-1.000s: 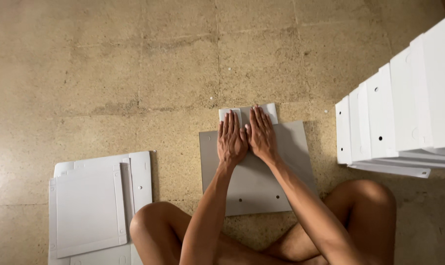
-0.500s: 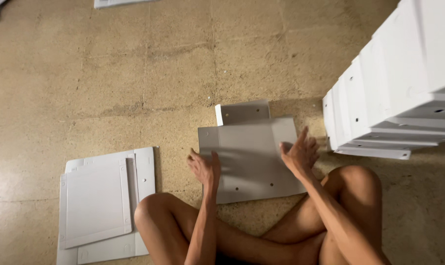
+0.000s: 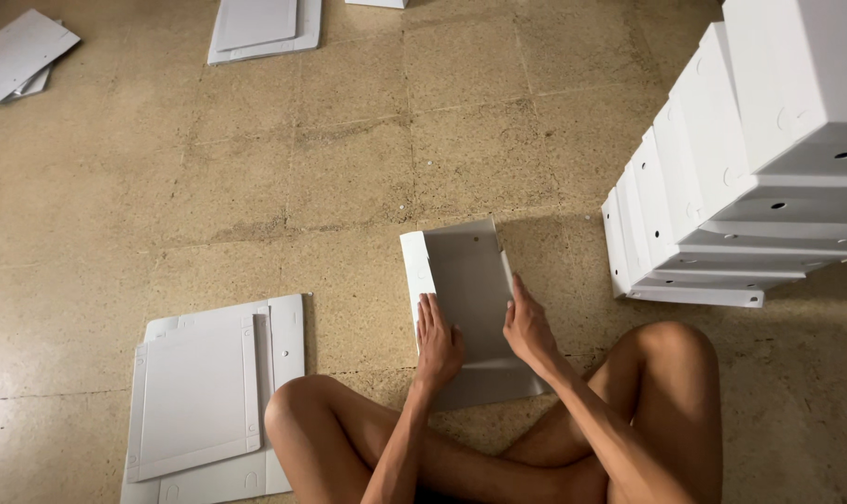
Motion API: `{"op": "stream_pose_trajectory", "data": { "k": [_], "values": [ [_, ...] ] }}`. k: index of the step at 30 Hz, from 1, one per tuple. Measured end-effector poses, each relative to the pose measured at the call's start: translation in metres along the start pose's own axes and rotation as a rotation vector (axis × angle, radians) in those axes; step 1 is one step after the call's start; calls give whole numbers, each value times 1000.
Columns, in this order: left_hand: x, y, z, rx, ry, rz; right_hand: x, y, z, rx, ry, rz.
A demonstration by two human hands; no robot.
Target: The person folds and presses white cardboard sheets into small square boxes, securing the corners by hand, and places the finished boxes onto a stack.
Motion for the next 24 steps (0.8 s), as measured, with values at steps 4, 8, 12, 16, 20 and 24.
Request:
{"op": "stream_pose_trajectory", "data": {
  "k": [4, 8, 12, 16, 20, 24],
  "values": [
    [21, -17, 5, -87, 149, -93, -7, 7, -19, 198, -103, -84],
    [36, -23, 13, -171, 331, -157, 10, 15, -32, 240, -30, 12],
    [38, -25, 15, -230, 381, -123, 14, 23, -53, 290, 50, 16],
    [38, -25, 14, -232, 371, -85, 13, 27, -57, 305, 26, -59],
    [42, -28, 8, -253, 362, -101, 21, 25, -51, 271, -21, -36],
    [44, -31, 4, -284, 339, -101, 21, 21, -41, 198, -109, 0]
  ]
}}
Point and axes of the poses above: each hand's wrist, its own y-axis away from the middle knuckle, its own z-axis out of the back of the hand, x = y × z, the point moved 9 cm from there along -y, towards the middle knuckle, and after that the axes turned 15 degrees about z, right-handed, at the moved point
